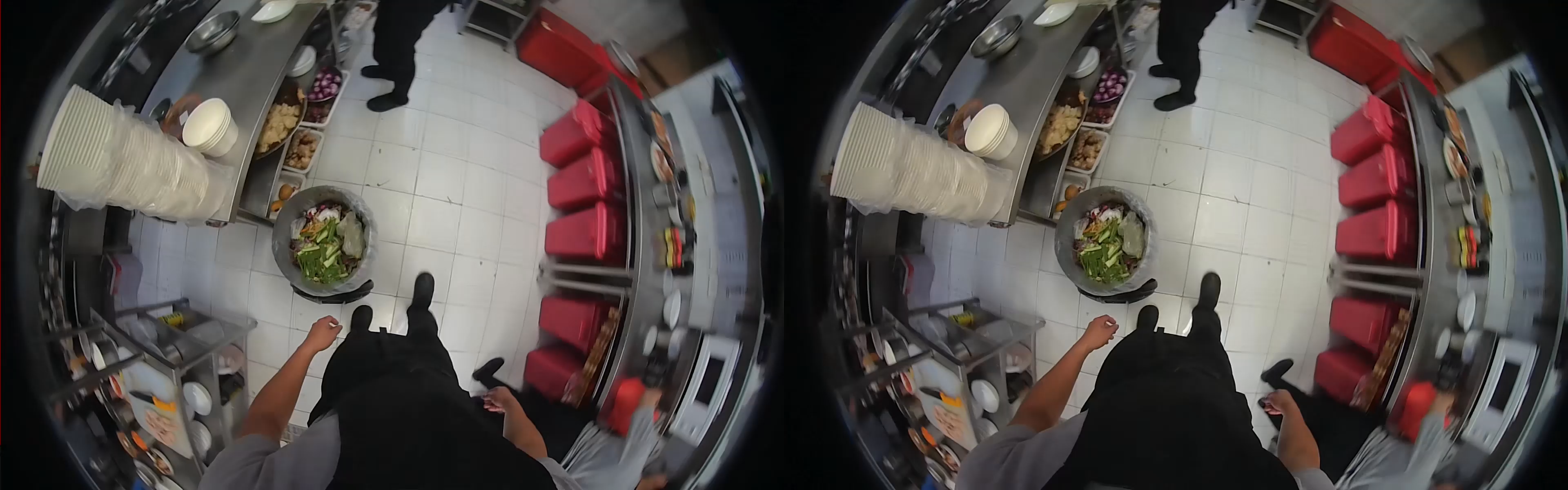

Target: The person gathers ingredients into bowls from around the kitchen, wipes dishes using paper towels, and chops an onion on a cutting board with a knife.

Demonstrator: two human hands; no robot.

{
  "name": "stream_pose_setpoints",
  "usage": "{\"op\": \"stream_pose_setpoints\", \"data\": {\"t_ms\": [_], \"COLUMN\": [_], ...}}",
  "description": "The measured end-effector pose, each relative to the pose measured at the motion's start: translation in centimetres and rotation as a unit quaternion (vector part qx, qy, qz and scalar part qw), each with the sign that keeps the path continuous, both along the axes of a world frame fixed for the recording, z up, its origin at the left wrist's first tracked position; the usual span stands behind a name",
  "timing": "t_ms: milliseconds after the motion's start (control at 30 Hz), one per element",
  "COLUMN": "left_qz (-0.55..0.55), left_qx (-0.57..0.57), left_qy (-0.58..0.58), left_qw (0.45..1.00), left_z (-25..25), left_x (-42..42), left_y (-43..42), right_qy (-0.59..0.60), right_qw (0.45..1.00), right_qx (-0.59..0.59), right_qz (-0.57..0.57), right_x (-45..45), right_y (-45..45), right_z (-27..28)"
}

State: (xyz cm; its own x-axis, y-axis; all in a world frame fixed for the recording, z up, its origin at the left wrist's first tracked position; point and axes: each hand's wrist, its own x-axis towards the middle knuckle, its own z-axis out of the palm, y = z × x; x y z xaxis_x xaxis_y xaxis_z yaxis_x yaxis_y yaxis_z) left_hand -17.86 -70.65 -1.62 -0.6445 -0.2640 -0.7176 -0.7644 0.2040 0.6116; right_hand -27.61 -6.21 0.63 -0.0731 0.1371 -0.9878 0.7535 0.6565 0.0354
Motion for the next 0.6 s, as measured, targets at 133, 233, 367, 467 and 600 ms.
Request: {"op": "stream_pose_setpoints", "data": {"t_ms": [133,233,367,467,600], "left_qz": [0.182,0.316,0.523,0.542,0.602], "left_qx": [0.064,0.076,0.383,0.384,0.462], "left_qy": [-0.082,-0.094,0.062,0.090,0.063], "left_qw": [0.978,0.941,0.759,0.742,0.649], "left_z": [0.3,1.8,5.9,6.6,2.4], "left_x": [-2.6,-4.5,-9.0,-15.7,-25.3], "left_y": [4.6,9.9,16.5,17.7,16.3], "right_qy": [0.004,0.185,0.414,0.425,0.398], "right_qw": [0.992,0.940,0.749,0.743,0.712], "right_qx": [-0.012,-0.030,-0.177,-0.167,-0.254], "right_qz": [0.124,0.287,0.486,0.490,0.519], "right_x": [-20.0,-37.8,-60.6,-67.9,-70.3], "right_y": [-1.5,-7.2,-25.8,-45.3,-63.2], "right_z": [-2.7,-6.4,-5.7,1.2,5.2]}}
